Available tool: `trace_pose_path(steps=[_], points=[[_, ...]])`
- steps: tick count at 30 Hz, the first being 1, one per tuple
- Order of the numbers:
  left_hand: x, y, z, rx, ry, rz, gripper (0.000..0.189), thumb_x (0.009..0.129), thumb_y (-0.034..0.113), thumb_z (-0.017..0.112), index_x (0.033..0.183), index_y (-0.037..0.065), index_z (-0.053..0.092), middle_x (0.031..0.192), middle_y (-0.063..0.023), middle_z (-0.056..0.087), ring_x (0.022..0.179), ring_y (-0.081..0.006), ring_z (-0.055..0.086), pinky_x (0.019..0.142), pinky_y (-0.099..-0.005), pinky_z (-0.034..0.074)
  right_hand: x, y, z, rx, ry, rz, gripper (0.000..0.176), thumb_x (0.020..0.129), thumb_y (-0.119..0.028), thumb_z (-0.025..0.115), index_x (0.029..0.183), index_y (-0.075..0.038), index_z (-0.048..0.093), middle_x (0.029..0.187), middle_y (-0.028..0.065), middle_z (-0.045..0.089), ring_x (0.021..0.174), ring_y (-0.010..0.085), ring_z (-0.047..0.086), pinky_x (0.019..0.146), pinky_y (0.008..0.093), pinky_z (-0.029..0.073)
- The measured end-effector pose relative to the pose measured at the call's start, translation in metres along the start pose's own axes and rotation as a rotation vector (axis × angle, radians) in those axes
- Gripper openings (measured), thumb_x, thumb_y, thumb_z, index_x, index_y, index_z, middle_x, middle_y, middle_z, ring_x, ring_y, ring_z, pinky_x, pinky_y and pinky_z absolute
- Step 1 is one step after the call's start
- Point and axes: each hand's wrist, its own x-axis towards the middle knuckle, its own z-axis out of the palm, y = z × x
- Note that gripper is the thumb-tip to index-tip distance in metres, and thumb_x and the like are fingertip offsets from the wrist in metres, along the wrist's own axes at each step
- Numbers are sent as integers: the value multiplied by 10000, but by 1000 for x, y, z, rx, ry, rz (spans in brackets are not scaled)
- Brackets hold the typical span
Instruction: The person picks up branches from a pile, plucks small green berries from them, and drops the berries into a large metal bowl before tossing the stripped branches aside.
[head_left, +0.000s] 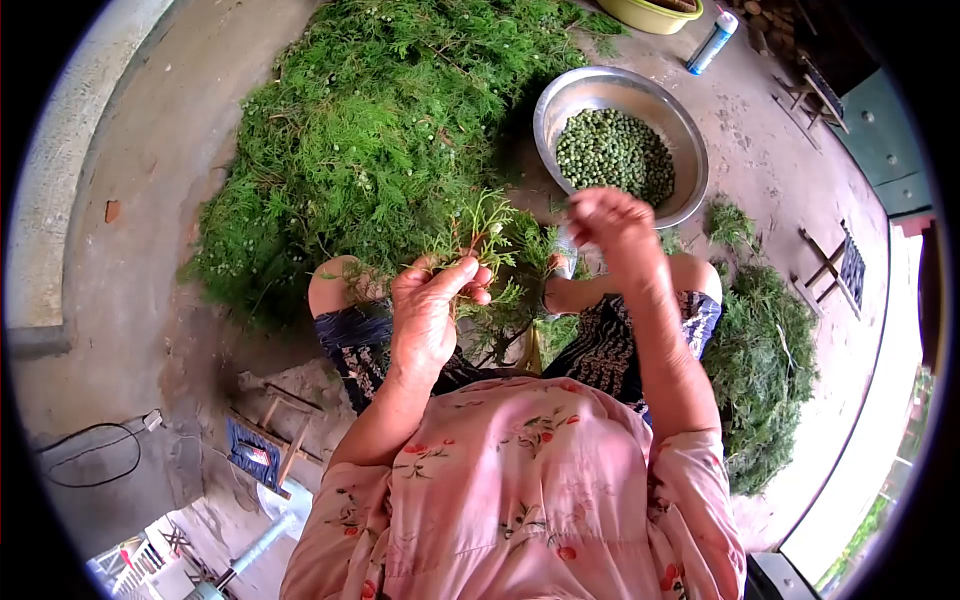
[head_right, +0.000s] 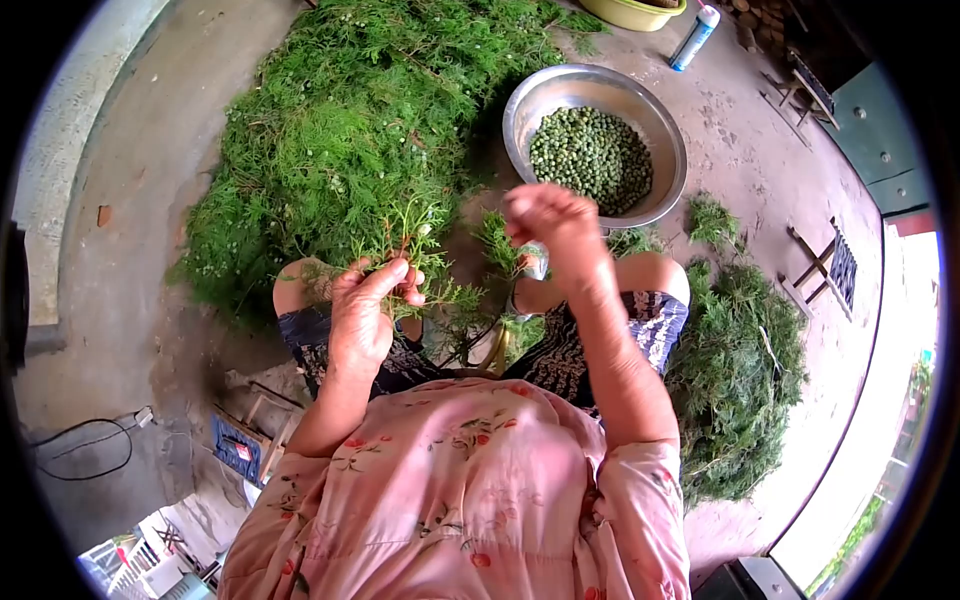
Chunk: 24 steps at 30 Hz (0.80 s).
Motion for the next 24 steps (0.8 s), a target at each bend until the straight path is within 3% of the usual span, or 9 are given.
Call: trace_pose_path(steps=[4,7,14,17,19,21,23,24], points=[[-3,4,7,61,-7,7,84,793,40,617,857,-12,604,716,-102,622,606,-157,592,506,-254,474,-14,27,37,201,-183,130,189,814,-161,627,954,-34,639,794,30,649,695,106,593,623,233,487],[-6,4,8,99,-32,15,97,790,57,628,854,-13,606,699,-97,617,558,-138,563,494,-237,460,-14,31,52,310,-165,112,195,802,-170,646,945,-37,640,774,6,637,648,76,549,583,218,448],[-8,5,9,80,-38,-24,94,796,52,618,862,-14,608,692,-93,611,563,-134,560,480,-237,450,-10,40,47,203,-244,21,141,790,-164,659,846,-37,636,712,-14,616,599,70,511,563,210,427],[-6,0,11,84,-52,-37,79,798,45,605,866,5,595,702,-79,595,548,-138,526,478,-255,425,-15,37,57,192,-97,29,123,799,-152,649,813,-33,620,686,-13,592,576,72,486,555,215,420],[-4,0,12,58,-66,-59,83,797,46,605,864,-2,596,697,-83,593,540,-140,519,478,-255,421,-16,41,59,512,-22,231,116,812,-139,631,850,-31,613,688,-9,576,576,75,480,559,214,416],[-5,1,8,53,-81,-61,89,796,53,607,860,-7,597,694,-99,591,527,-156,509,485,-275,424,-12,45,53,501,21,203,100,834,-114,597,891,-31,601,703,-7,567,592,82,493,574,214,418],[-6,5,6,-18,-25,-46,93,795,60,608,856,-10,597,696,-120,591,513,-172,501,494,-298,430,-1,44,31,102,75,-97,91,846,-89,569,913,-29,586,722,4,576,610,96,516,581,216,426],[-4,6,3,-25,-27,-51,89,795,61,609,853,-5,599,705,-126,592,516,-185,504,505,-315,440,-3,37,28,140,7,-55,90,852,-59,537,929,-32,574,742,13,576,629,96,529,581,215,430]])
